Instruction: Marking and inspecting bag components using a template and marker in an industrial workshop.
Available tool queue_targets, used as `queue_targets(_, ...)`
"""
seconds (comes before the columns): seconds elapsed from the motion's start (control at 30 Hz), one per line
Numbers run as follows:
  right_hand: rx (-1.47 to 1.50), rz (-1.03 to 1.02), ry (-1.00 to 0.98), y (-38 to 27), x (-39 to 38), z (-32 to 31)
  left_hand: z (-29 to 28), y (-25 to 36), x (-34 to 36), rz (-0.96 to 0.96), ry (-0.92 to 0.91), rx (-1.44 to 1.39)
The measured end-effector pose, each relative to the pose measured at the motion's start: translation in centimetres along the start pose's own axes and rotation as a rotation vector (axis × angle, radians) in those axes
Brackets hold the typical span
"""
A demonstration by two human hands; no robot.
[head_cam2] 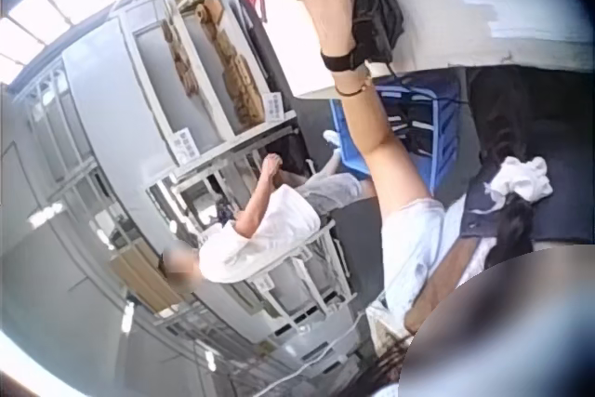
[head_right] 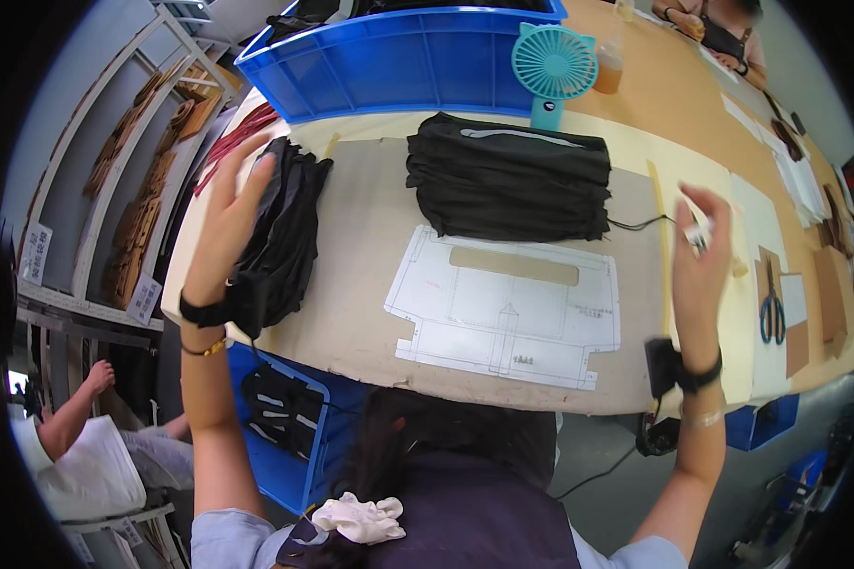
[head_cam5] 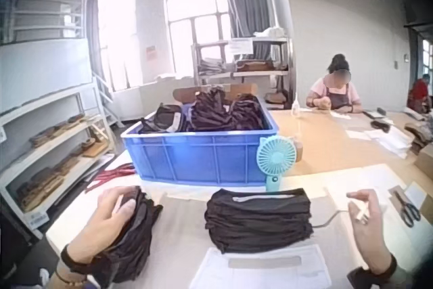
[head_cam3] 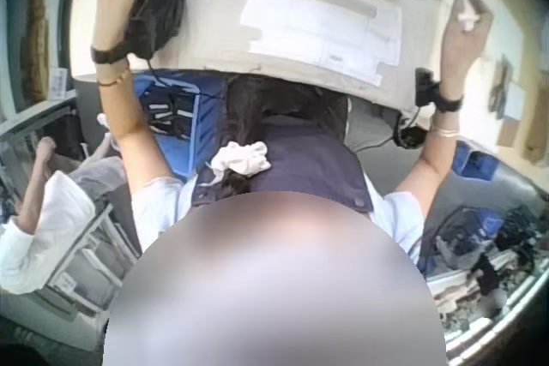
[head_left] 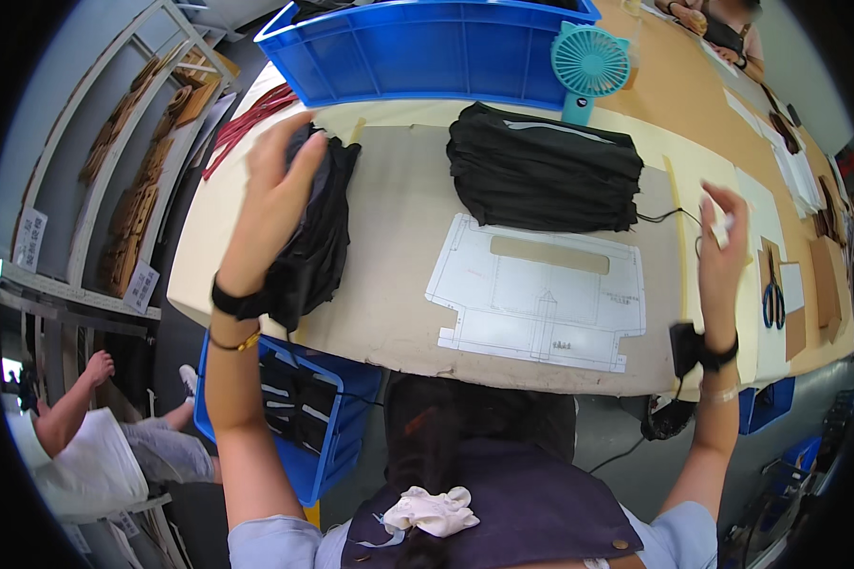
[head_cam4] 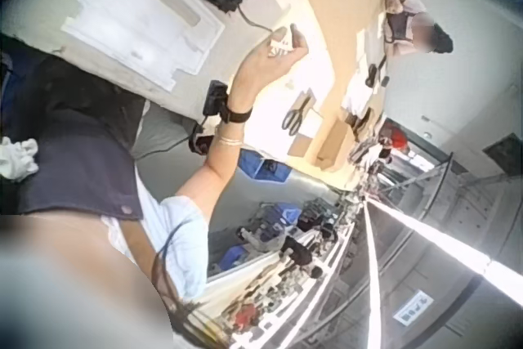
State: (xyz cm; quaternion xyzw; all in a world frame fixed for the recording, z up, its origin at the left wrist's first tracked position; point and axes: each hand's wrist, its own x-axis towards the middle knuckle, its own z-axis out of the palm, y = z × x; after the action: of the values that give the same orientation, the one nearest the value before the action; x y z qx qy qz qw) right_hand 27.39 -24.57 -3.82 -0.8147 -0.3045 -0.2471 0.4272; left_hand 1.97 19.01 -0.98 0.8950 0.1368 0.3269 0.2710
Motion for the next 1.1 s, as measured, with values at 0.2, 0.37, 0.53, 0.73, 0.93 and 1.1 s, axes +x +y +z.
queue_targets(0.2, -0.123, 0.284, 0.013, -1.0, -5.6, -6.0, -8.2, -8.1, -5.6, -0.857, 0.036, 0.092)
queue_targets(0.37, -0.053, 0.271, 0.027, -1.6, -6.3, -4.6, -5.4, -11.7, -8.9, -0.857, -0.112, -0.261)
queue_targets(0.53, -0.045, 0.193, -0.039, -3.5, -5.7, -3.9, -5.9, -10.8, -7.4, -0.576, 0.223, 0.117)
queue_targets(0.73, 0.067, 0.236, -0.090, -6.5, -6.0, -3.2, -5.4, -3.1, -4.8, -0.257, 0.495, 0.233)
queue_targets(0.93, 0.146, 0.218, -0.129, -7.7, -6.7, -2.7, -5.4, 0.8, -2.9, -0.056, 0.709, 0.053)
queue_targets(1.1, 0.211, 0.227, -0.162, -7.5, -6.8, -2.7, -6.6, 0.5, -1.6, -0.018, 0.761, -0.062)
